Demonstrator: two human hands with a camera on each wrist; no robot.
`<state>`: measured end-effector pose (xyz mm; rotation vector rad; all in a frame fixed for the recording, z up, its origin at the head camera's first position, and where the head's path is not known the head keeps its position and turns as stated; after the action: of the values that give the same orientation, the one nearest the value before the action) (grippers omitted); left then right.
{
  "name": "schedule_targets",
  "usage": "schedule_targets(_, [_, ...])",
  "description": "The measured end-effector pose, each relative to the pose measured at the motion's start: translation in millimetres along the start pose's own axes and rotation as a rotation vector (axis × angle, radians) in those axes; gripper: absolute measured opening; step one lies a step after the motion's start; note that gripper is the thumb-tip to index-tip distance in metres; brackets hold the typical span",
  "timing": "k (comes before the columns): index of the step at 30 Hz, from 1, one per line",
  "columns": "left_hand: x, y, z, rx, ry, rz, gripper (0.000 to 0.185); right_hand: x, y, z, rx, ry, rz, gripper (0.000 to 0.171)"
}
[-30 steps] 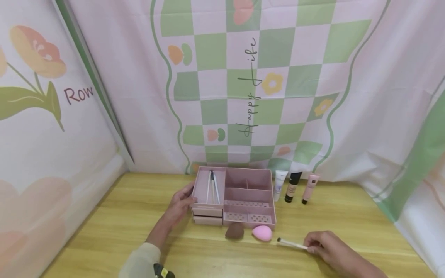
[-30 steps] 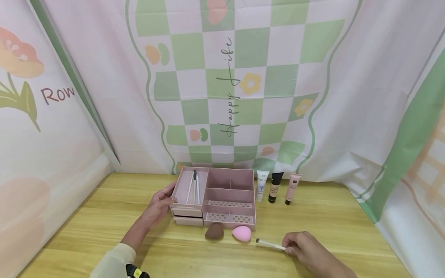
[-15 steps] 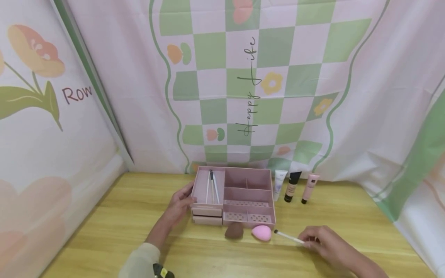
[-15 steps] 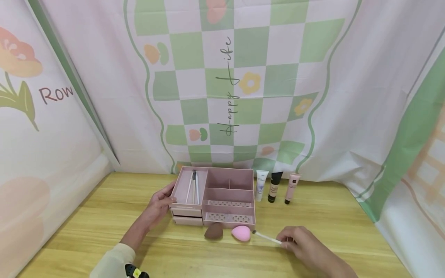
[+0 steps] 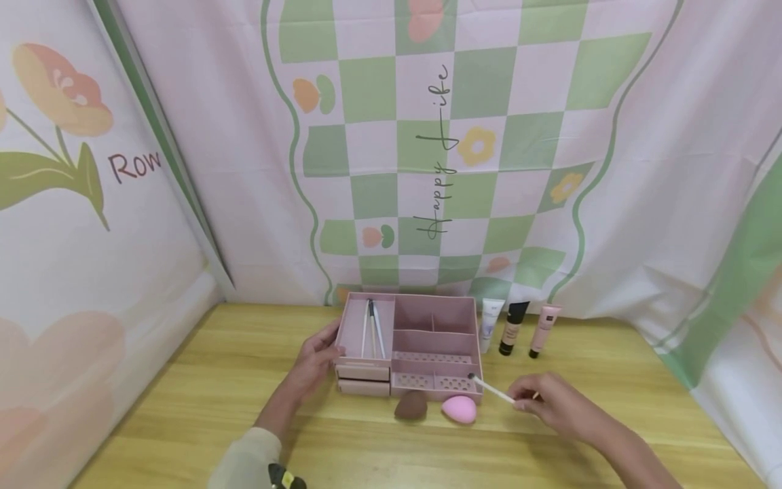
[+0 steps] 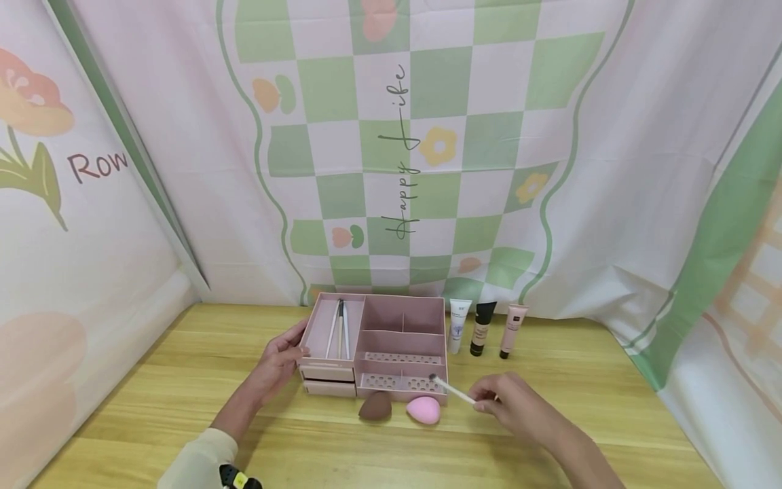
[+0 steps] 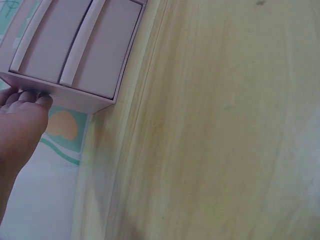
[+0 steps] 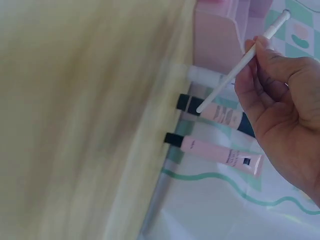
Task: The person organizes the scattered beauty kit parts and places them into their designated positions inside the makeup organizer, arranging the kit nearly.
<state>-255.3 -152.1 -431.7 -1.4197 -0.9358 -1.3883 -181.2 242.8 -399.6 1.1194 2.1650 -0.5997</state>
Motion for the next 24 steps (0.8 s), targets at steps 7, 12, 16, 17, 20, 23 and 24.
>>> schedule_targets(7, [-1.1, -0.7, 0.1, 0.009, 0.014, -0.015, 0.074, -13, -21, -1, -0.012, 0.027, 0.015, 0.009])
schedule_targets(12, [-0.3, 0.7, 0.0, 0.015, 0.010, -0.012, 0.075, -23, -35, 0, 0.009, 0.045, -0.027, 0.008])
schedule_targets(16, [-0.7, 1.0, -0.9, 0.018, 0.014, -0.017, 0.075, -29, -45, 0, 0.025, 0.057, -0.046, 0.008])
schedule_targets(17, [-0.6, 0.9, -0.9, 0.015, 0.010, -0.014, 0.075, -30, -47, 0, 0.029, 0.058, -0.053, 0.008])
schedule_targets(20, [-1.0, 0.5, -0.8, 0.019, 0.012, -0.017, 0.074, -33, -53, 0, 0.040, 0.054, -0.064, 0.008])
schedule_targets(23, [-0.9, 0.7, -0.5, 0.016, 0.010, -0.013, 0.074, -35, -58, 0, 0.049, 0.053, -0.077, 0.009])
schedule_targets(24, [-1.1, 0.6, -0.5, 0.018, 0.014, -0.016, 0.074, -36, -60, -1, 0.053, 0.054, -0.081, 0.008])
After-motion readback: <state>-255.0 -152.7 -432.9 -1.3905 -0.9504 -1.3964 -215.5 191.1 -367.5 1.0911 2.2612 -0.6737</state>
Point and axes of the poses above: each hand's wrist, its own y-axis away from the middle knuckle, its own z-axis out of the palm, x = y × z, the point moved 4 cm from there along -y, towards the middle knuckle, and after that the axes turned 7 degrees about -y, right-handed, at the moved point
